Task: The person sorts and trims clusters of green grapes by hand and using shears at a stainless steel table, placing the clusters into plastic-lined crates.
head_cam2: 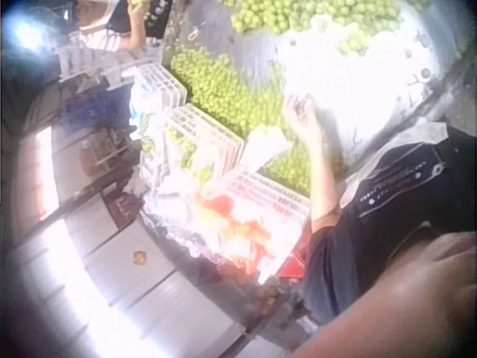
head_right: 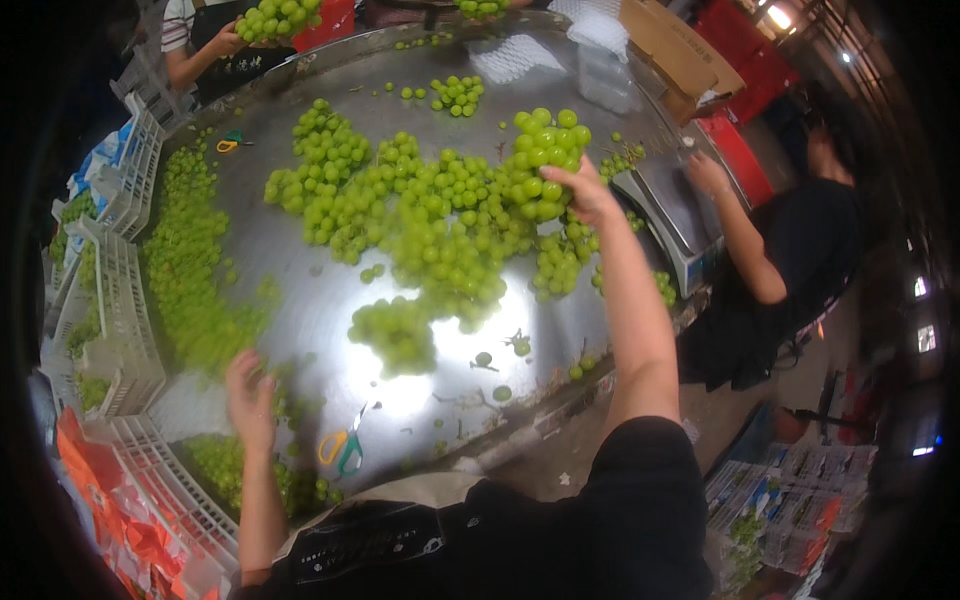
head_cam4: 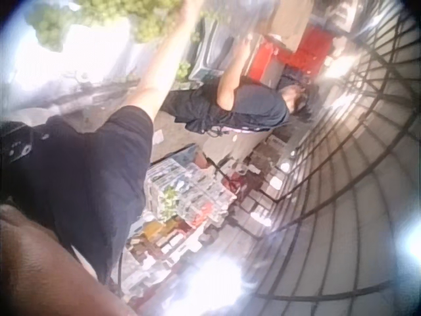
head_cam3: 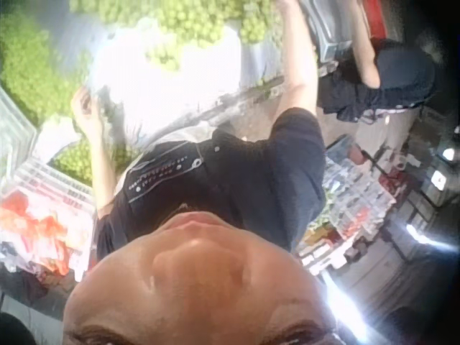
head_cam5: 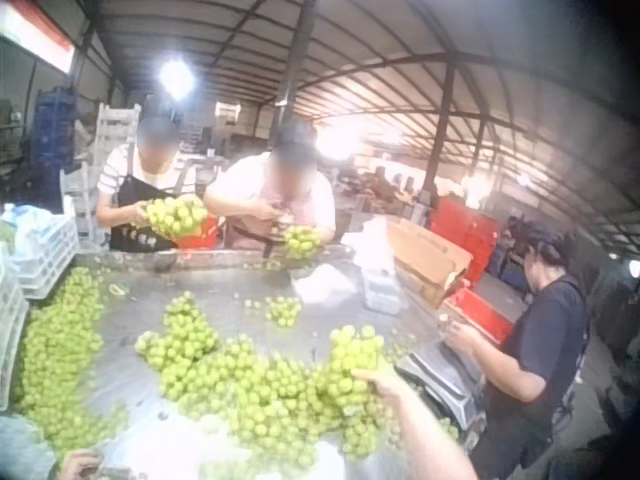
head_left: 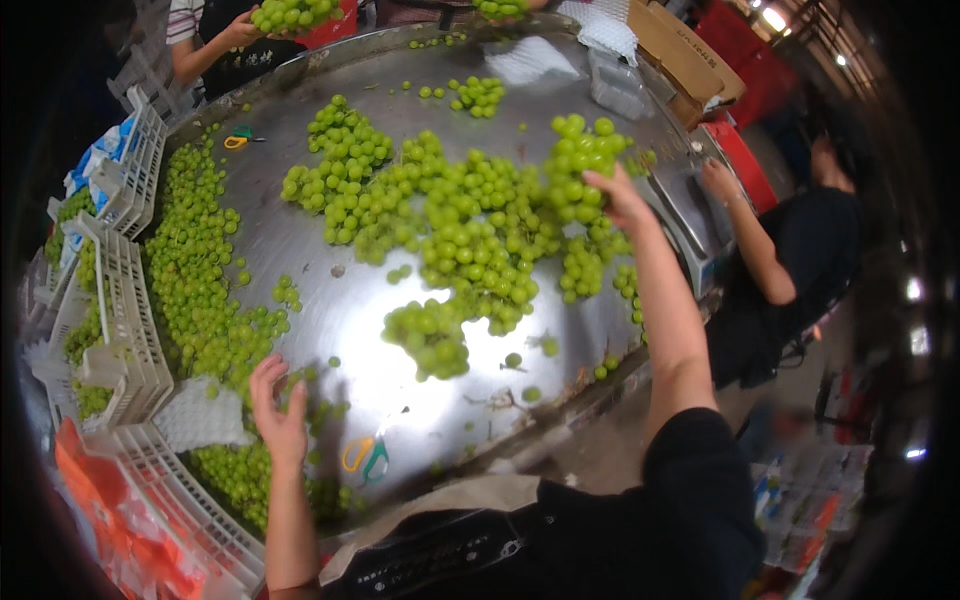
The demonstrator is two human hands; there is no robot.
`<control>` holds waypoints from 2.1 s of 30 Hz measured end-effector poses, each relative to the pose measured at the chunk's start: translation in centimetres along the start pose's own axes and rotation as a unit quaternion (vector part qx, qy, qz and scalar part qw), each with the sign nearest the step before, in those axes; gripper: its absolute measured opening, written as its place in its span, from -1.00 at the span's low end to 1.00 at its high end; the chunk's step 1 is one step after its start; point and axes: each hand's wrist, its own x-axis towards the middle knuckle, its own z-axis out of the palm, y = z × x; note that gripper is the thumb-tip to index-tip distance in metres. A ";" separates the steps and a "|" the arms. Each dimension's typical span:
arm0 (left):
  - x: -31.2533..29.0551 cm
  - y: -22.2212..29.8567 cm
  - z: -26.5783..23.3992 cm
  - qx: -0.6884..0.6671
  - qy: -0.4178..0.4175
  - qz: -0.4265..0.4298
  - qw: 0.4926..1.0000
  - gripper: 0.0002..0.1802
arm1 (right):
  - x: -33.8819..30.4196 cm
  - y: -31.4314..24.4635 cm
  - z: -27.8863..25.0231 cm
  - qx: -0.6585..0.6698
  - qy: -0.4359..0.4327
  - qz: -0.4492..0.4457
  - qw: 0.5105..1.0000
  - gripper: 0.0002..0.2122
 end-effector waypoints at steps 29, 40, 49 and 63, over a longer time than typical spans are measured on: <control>2.1 -5.9 12.1 -0.211 -0.279 -0.245 0.904 -0.33 | -13.5 13.7 13.0 -0.421 -0.257 0.162 0.855 -0.22; -0.2 5.8 5.5 -0.157 -0.284 -0.046 0.945 -0.43 | -18.4 15.2 18.2 0.331 -0.216 0.208 0.895 -0.22; -1.1 7.0 1.0 -0.188 -0.128 0.054 0.972 -0.46 | -21.2 10.7 21.6 0.407 -0.200 0.276 0.848 -0.16; -4.1 5.6 4.3 -0.712 -0.169 -0.286 0.619 -0.41 | -25.6 5.2 23.8 0.039 -0.299 0.129 0.945 -0.36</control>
